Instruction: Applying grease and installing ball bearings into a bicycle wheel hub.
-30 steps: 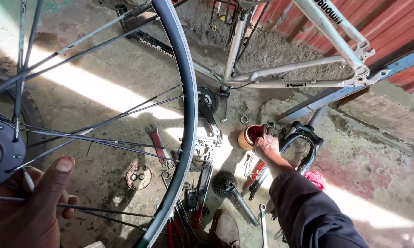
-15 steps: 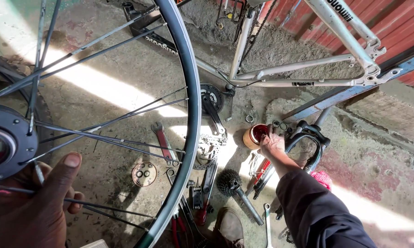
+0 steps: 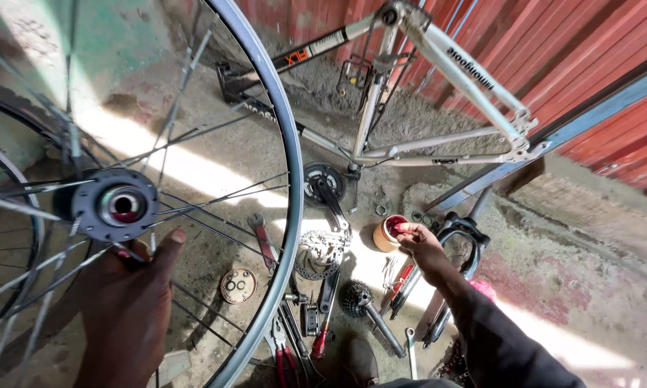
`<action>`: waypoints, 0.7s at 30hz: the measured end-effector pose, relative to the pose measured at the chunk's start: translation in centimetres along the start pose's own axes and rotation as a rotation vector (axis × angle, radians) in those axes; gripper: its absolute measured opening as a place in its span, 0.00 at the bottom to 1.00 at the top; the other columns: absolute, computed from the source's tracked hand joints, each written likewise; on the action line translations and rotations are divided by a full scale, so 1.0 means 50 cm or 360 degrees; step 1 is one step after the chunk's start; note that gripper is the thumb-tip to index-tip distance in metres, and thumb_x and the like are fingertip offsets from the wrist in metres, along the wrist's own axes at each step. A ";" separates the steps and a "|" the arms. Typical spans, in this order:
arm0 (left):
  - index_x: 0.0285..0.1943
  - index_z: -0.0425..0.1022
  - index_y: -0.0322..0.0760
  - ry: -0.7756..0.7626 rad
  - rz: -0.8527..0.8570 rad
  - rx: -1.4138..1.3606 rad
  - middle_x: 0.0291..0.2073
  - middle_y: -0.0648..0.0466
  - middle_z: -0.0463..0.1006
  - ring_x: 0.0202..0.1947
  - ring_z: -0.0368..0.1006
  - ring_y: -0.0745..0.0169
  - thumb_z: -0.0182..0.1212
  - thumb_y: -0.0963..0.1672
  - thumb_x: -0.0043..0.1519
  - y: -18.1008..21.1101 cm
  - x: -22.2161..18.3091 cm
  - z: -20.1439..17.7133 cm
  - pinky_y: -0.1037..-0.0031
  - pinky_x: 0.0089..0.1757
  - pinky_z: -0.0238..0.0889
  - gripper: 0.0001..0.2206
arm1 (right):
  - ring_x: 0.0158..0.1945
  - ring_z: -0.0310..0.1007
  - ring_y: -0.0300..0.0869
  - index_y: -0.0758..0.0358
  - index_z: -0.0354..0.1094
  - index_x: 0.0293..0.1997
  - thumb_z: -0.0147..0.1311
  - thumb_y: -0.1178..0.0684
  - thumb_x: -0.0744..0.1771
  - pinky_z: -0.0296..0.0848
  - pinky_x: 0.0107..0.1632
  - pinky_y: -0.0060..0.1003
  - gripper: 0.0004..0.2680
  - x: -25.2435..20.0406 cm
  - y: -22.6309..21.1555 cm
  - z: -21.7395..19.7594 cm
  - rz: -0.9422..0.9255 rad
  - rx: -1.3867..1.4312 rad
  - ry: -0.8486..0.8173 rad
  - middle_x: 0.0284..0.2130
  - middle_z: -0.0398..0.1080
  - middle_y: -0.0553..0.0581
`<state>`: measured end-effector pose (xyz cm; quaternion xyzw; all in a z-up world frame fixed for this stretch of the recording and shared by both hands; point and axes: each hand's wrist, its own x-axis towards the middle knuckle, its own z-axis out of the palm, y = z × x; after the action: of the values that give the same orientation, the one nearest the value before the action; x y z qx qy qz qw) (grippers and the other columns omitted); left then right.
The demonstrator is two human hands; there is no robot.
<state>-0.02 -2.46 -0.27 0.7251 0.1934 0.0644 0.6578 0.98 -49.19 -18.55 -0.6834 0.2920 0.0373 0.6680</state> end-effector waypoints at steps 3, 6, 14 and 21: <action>0.27 0.64 0.32 0.0006 0.0030 0.0198 0.18 0.53 0.60 0.18 0.51 0.64 0.70 0.45 0.65 0.035 -0.017 -0.019 0.69 0.23 0.49 0.20 | 0.56 0.70 0.49 0.68 0.62 0.58 0.51 0.60 0.68 0.72 0.59 0.44 0.11 -0.133 -0.125 0.062 0.0158 0.0165 -0.0010 0.58 0.69 0.64; 0.22 0.61 0.33 -0.0048 0.0098 0.0457 0.14 0.53 0.59 0.15 0.50 0.62 0.68 0.47 0.66 0.071 -0.030 -0.049 0.66 0.24 0.49 0.23 | 0.54 0.68 0.51 0.69 0.62 0.59 0.46 0.61 0.69 0.71 0.58 0.45 0.12 -0.264 -0.253 0.118 0.0005 0.0254 -0.0135 0.53 0.66 0.63; 0.23 0.67 0.30 0.0047 0.0398 0.0452 0.18 0.45 0.67 0.25 0.70 0.49 0.73 0.49 0.61 0.027 -0.024 -0.080 0.59 0.36 0.61 0.23 | 0.51 0.77 0.54 0.72 0.65 0.56 0.61 0.51 0.66 0.80 0.49 0.44 0.17 -0.575 -0.531 0.371 -0.1128 0.0419 -0.0325 0.49 0.71 0.68; 0.28 0.64 0.34 -0.0098 0.0254 0.0423 0.23 0.52 0.64 0.22 0.56 0.60 0.70 0.47 0.69 0.044 -0.007 -0.091 0.66 0.32 0.59 0.21 | 0.47 0.70 0.42 0.64 0.57 0.58 0.54 0.53 0.70 0.73 0.52 0.36 0.13 -0.540 -0.428 0.564 -0.1787 0.0438 0.0290 0.52 0.66 0.57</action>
<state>-1.52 1.52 2.52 0.8205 0.1217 0.0681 0.5544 -2.19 -14.76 9.47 -0.6408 -0.0565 -0.4195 0.6404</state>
